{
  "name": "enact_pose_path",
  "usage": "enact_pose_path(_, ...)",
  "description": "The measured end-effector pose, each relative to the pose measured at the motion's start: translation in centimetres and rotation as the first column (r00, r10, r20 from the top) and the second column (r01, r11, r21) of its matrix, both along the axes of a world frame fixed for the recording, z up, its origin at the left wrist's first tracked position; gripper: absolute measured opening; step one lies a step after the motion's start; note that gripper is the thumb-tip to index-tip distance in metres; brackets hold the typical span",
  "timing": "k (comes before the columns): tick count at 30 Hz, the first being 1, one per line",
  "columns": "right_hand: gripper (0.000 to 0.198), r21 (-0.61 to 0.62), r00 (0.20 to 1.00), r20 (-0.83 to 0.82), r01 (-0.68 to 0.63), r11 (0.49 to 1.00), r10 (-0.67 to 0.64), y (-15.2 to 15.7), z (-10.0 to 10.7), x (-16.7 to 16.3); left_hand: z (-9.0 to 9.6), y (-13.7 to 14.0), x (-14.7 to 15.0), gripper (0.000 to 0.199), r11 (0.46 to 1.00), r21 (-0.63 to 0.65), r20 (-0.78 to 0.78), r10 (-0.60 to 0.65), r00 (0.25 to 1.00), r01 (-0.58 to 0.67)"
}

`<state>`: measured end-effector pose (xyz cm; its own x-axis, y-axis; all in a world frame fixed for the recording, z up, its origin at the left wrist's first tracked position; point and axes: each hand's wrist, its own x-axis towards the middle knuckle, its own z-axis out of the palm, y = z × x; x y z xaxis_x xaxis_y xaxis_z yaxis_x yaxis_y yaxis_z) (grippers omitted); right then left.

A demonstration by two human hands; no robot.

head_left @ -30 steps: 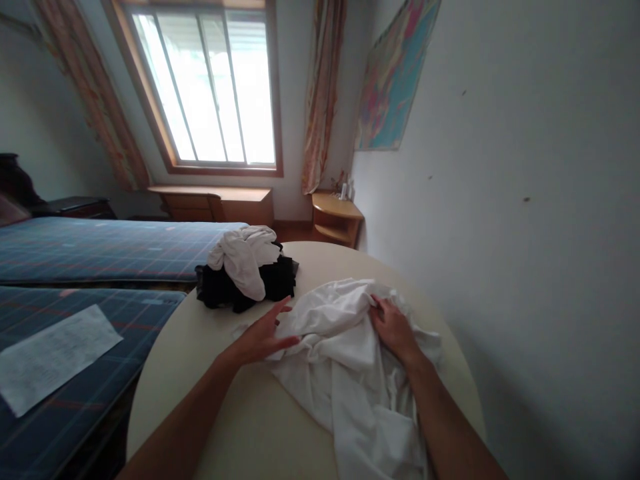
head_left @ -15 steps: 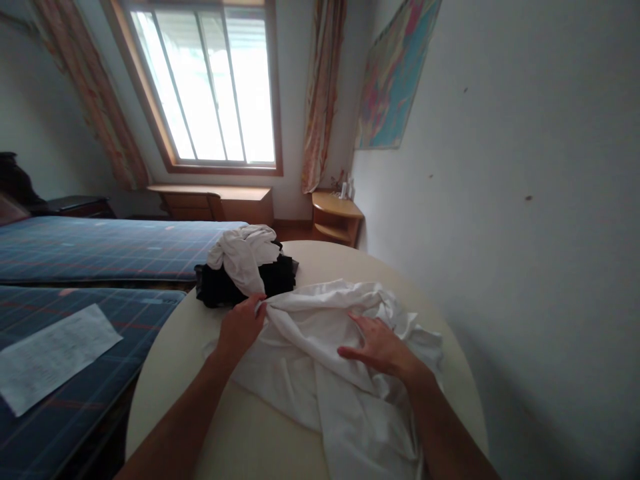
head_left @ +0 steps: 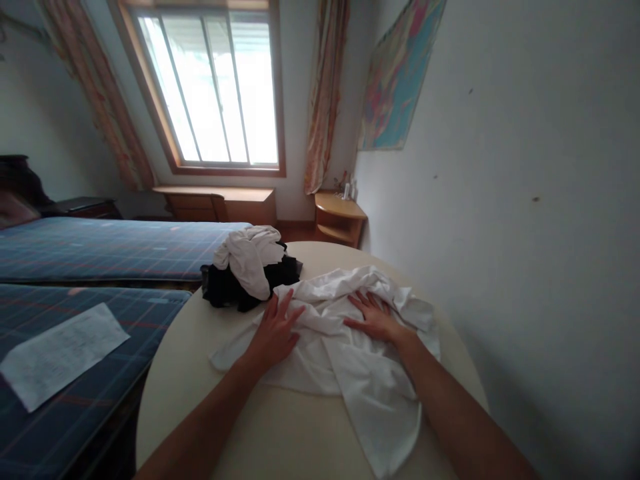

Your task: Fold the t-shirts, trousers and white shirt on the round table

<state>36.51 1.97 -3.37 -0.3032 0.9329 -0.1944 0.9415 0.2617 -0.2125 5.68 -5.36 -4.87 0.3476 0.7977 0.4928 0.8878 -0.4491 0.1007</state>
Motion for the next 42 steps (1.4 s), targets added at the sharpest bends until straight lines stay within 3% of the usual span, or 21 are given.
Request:
enact_pose_path(3, 0.077, 0.127, 1.000, -0.001, -0.013, 0.992, 0.013, 1.4, 0.4, 0.0, 0.0, 0.1, -0.3, 0.057, 0.995, -0.052, 0.044, 0.088, 0.995, -0.085)
enact_pose_path(6, 0.063, 0.331, 0.997, 0.037, 0.054, 0.942, -0.070, 1.0, 1.4, -1.4, 1.0, 0.1, -0.4, 0.048, 0.982, -0.070, 0.104, 0.180, 0.978, -0.173)
enact_pose_path(9, 0.050, 0.451, 0.980, 0.014, 0.173, 0.876, -0.201, -1.0, 2.0, -3.7, 2.3, -0.2, 0.0, 0.019, 0.988, -0.072, 0.120, 0.147, 0.982, -0.139)
enact_pose_path(12, 0.050, 0.352, 0.960, -0.019, 0.269, 0.896, -0.280, -3.6, 1.7, -5.5, 2.6, -0.8, 0.9, 0.017, 0.985, -0.171, 0.102, 0.028, 0.994, -0.010)
enact_pose_path(15, 0.062, 0.163, 0.948, 0.003, 0.312, 0.936, -0.317, -5.3, 0.8, -6.0, 1.7, -1.0, 1.7, 0.027, 0.974, -0.227, 0.077, 0.024, 0.997, -0.006)
enact_pose_path(18, 0.070, 0.052, 0.942, 0.004, 0.334, 0.941, -0.335, -5.2, 0.1, -5.8, 0.6, -0.4, 1.9, 0.036, 0.974, -0.228, 0.075, 0.010, 0.997, 0.008)
enact_pose_path(21, 0.072, 0.023, 0.942, -0.001, 0.335, 0.942, -0.335, -3.7, -0.3, -5.3, -0.1, 0.8, 1.8, 0.039, 0.979, -0.202, 0.097, -0.016, 0.995, 0.035)
enact_pose_path(26, 0.074, 0.084, 0.949, -0.020, 0.314, 0.946, -0.314, 0.4, -1.1, -4.9, 0.1, 1.3, 1.7, 0.039, 0.981, -0.177, 0.119, -0.060, 0.991, 0.081)
enact_pose_path(34, 0.072, 0.127, 0.962, -0.034, 0.274, 0.953, -0.272, 7.0, -1.5, -4.3, -0.1, 0.5, 1.9, 0.041, 0.967, -0.241, 0.082, -0.066, 0.994, 0.084)
enact_pose_path(38, 0.063, 0.284, 0.972, -0.128, 0.226, 0.932, -0.197, 7.3, -1.6, -4.0, -0.3, 1.0, 1.8, 0.034, 0.969, -0.230, 0.113, -0.066, 0.991, 0.090)
enact_pose_path(42, 0.047, 0.473, 0.976, -0.215, 0.125, 0.872, -0.023, 5.5, -2.0, -3.3, -0.2, 1.0, 1.7, 0.026, 0.967, -0.234, 0.135, -0.067, 0.989, 0.097)
